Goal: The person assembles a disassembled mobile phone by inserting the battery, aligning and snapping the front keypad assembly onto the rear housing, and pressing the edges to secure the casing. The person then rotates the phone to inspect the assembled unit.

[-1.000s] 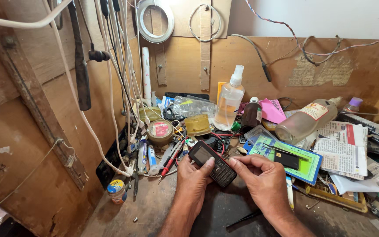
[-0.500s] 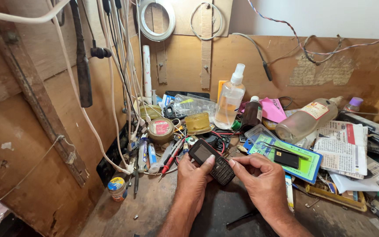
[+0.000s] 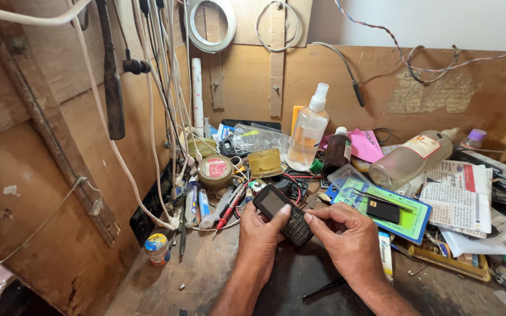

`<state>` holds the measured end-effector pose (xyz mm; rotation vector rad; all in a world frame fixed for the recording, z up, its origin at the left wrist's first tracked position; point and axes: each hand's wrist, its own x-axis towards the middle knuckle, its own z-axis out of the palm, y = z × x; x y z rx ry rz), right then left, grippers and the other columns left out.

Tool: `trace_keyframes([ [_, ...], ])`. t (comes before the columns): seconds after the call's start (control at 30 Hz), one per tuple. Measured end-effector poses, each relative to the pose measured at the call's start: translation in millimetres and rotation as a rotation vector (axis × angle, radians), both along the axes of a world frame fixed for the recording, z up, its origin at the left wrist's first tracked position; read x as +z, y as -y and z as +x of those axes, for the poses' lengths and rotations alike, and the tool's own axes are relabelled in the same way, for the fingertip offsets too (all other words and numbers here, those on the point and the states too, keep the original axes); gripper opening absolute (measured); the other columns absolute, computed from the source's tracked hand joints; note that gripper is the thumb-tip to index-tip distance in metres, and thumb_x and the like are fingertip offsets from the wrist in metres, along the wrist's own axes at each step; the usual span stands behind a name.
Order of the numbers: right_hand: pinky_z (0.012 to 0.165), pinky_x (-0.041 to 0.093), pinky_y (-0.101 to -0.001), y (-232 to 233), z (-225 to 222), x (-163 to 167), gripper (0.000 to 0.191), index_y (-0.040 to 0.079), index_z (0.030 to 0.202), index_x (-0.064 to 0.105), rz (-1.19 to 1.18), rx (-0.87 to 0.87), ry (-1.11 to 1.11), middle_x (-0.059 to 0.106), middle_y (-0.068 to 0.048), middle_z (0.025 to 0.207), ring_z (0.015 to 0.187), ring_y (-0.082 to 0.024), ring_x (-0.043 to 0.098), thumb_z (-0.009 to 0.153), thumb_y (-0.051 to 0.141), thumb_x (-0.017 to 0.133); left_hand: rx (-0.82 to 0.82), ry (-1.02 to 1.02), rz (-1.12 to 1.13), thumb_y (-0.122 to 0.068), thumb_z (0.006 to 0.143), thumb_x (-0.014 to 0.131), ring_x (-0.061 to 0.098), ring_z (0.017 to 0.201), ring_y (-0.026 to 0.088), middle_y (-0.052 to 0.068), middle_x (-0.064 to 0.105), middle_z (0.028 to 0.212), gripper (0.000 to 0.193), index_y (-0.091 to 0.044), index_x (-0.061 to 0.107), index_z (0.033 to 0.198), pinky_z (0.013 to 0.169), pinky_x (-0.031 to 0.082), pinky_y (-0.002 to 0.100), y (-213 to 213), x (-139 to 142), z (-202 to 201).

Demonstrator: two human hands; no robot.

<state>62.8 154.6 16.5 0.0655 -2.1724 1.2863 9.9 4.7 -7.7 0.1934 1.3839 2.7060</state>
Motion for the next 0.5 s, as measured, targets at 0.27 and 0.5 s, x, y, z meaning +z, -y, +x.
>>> trace_keyframes([
  [0.27, 0.057, 0.046, -0.0245, 1.7, 0.3, 0.1, 0.012, 0.005, 0.089, 0.083, 0.034, 0.026, -0.039, 0.067, -0.002, 0.072, 0.063, -0.008, 0.058, 0.079, 0.009, 0.082, 0.086, -0.051, -0.094, -0.01, 0.083, 0.08, 0.069, 0.086, 0.014, 0.006, 0.07, 0.099, 0.041, -0.003, 0.057, 0.116, 0.073, 0.06, 0.03, -2.2, -0.4, 0.9],
  [0.5, 0.057, 0.046, -0.0266, 3.6, 3.0, 2.9, 0.01, 0.005, 0.087, 0.082, 0.092, 0.013, -0.011, 0.068, -0.001, 0.071, 0.063, -0.01, 0.06, 0.078, 0.011, 0.083, 0.113, -0.068, -0.147, -0.01, 0.078, 0.084, 0.069, 0.086, 0.015, 0.007, 0.07, 0.099, 0.047, -0.003, 0.057, 0.115, 0.075, 0.059, 0.03, -2.7, 3.7, 4.5],
])
